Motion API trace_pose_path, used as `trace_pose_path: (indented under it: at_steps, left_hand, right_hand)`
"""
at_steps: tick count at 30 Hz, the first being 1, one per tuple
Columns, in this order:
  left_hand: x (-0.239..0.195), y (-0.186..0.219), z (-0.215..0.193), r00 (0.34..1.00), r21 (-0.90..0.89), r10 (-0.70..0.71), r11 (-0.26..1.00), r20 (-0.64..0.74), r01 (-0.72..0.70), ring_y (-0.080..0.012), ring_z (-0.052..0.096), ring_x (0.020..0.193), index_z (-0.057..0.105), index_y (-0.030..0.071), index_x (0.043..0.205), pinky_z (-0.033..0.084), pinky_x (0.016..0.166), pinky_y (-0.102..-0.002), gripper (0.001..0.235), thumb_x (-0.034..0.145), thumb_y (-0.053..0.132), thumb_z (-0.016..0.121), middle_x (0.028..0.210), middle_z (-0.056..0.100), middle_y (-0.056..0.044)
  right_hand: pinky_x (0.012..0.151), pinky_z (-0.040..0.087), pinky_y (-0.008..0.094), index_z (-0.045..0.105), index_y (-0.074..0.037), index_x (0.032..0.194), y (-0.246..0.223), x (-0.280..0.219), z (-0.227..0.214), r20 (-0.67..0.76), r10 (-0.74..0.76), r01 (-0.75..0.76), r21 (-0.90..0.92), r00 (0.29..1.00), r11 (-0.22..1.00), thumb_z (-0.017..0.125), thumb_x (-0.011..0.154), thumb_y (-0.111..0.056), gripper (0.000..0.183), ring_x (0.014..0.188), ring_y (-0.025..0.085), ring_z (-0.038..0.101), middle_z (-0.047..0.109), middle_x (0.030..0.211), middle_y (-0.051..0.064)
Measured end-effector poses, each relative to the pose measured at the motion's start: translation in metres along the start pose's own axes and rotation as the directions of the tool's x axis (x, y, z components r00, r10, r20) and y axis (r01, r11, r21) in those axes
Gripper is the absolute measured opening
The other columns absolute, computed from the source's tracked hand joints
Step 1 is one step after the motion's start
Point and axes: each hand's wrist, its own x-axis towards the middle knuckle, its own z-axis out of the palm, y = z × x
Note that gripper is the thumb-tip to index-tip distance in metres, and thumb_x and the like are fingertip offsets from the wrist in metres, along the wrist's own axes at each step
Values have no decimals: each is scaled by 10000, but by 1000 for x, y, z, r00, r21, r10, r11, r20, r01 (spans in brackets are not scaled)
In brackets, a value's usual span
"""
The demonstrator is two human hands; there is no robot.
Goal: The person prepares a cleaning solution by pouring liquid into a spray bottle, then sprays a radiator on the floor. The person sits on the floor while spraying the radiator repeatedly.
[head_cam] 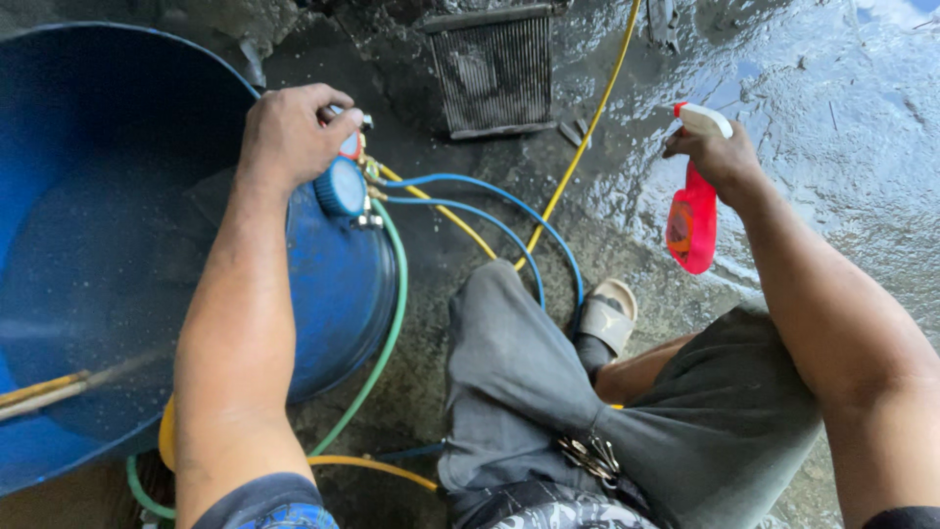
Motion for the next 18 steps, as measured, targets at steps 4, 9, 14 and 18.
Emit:
trace_pose_path:
  at_steps: [4,9,14,18]
  left_hand:
    - [-1,-1,0,1000,4,31,1000,-6,-31,-280,746,861,795,116,1095,569,772,-387,299,927,364,776,923,763,-125]
    - [0,-1,0,1000,11,7,1000,-9,-7,-287,744,855,799,118,1085,569,775,-396,295,932,369,771,907,761,-132]
    - [0,-3,1,999,38,43,998,-5,-43,-296,741,862,803,120,1079,568,777,-406,296,936,378,776,918,762,-138]
    - [1,-4,2,999,20,33,999,-6,-33,-292,745,859,801,123,1076,568,781,-404,293,931,376,769,912,767,-129]
  right_hand:
    - [696,517,343,756,3,938,4,-6,2,34,188,-175,-229,982,958,720,912,-109,120,719,176,673,733,816,92]
    - [713,516,314,756,-9,943,2,-9,4,56,102,-93,-153,993,984,744,858,-118,139,770,144,695,757,866,87]
    - [743,538,352,709,-23,1090,-10,-18,12,26,144,-138,-161,989,977,733,885,-175,255,813,174,715,759,939,91]
    - [783,532,422,707,-36,1155,-30,-33,22,65,-57,81,-458,996,885,794,890,-201,324,886,274,713,746,965,158]
